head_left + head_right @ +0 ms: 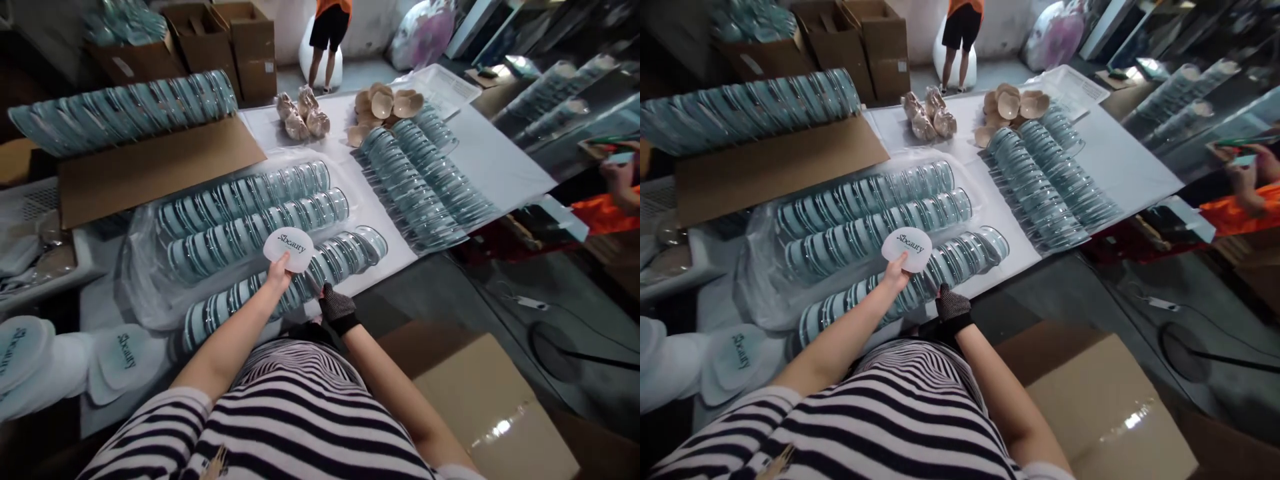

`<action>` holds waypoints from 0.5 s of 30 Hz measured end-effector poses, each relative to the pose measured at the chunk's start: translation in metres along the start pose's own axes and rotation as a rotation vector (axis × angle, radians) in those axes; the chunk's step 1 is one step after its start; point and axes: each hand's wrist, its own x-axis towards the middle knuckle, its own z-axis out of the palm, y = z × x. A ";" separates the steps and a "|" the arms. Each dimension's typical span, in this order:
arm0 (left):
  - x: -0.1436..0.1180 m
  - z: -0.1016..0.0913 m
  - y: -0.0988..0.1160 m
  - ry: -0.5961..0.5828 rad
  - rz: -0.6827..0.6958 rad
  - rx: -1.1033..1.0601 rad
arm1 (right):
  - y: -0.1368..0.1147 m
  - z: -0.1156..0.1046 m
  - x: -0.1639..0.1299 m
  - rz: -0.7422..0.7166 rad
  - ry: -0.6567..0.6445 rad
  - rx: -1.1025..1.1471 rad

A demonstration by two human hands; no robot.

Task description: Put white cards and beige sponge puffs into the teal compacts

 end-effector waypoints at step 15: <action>0.005 0.004 -0.008 0.028 0.080 -0.019 | 0.009 -0.003 0.034 -0.095 -0.282 0.528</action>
